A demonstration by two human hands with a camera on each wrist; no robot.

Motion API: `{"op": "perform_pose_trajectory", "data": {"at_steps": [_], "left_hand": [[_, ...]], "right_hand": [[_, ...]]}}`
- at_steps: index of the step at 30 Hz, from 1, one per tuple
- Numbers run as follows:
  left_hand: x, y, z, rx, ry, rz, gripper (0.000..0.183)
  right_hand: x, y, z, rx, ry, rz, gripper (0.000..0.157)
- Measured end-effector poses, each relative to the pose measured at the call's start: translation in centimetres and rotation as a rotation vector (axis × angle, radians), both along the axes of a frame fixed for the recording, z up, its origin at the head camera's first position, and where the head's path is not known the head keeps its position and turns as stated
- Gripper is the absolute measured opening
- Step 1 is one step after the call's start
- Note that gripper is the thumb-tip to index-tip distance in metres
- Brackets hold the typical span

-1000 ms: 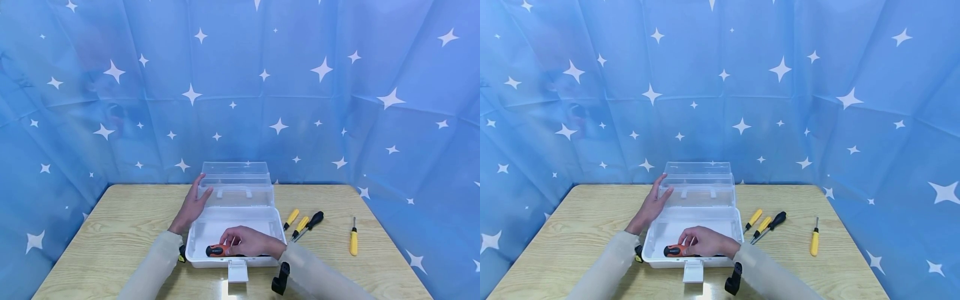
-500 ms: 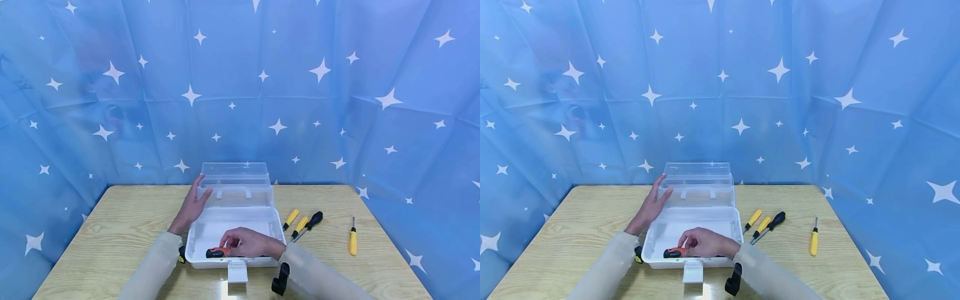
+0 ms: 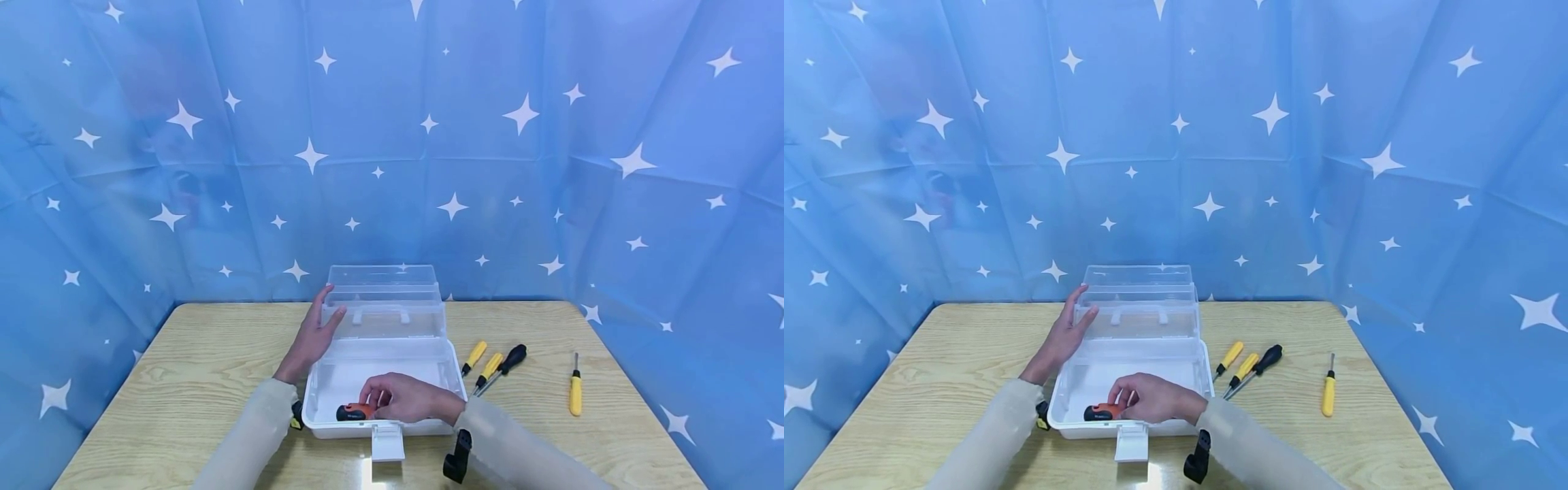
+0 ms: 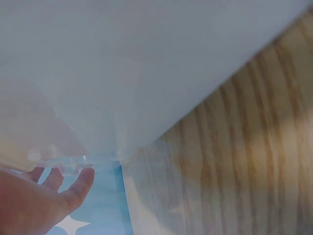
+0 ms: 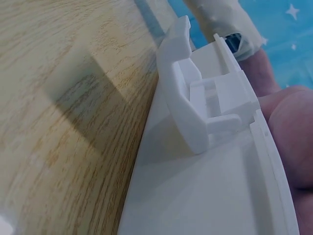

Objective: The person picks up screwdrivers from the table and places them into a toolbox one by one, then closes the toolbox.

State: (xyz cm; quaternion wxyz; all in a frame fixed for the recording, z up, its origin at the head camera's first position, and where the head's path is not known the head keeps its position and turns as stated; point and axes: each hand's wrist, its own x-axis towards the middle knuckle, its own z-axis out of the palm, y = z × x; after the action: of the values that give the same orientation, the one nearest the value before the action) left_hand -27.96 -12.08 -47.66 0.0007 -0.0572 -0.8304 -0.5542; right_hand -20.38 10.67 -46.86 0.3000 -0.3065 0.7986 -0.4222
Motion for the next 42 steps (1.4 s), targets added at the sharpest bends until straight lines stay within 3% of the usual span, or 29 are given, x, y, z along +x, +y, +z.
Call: {"op": "perform_pose_trajectory", "data": {"at_steps": [8, 16, 21, 25, 33, 42], "left_hand": [[-0.09, -0.01, -0.16, 0.011, 0.019, -0.003, 0.065], [0.13, -0.08, -0.14, 0.009, 0.023, -0.013, 0.074], [0.03, -0.12, -0.08, 0.010, 0.039, -0.020, 0.071], [-0.06, -0.14, -0.12, 0.006, 0.028, -0.013, 0.073], [0.01, -0.08, -0.15, 0.007, -0.006, 0.001, 0.081], [-0.06, -0.01, 0.00, 0.001, 0.017, 0.000, 0.065]], "right_hand": [[-0.05, 0.00, -0.30, 0.009, 0.011, 0.004, 0.028], [-0.12, 0.01, -0.39, -0.025, 0.020, 0.005, 0.023], [-0.11, -0.05, -0.33, -0.042, 0.029, 0.007, 0.022], [-0.15, -0.10, -0.23, -0.021, 0.054, 0.002, 0.021], [-0.57, -0.12, -0.46, 0.058, 0.089, -0.087, 0.023], [-0.50, -0.23, -0.32, 0.089, 0.075, -0.091, 0.020]]}}
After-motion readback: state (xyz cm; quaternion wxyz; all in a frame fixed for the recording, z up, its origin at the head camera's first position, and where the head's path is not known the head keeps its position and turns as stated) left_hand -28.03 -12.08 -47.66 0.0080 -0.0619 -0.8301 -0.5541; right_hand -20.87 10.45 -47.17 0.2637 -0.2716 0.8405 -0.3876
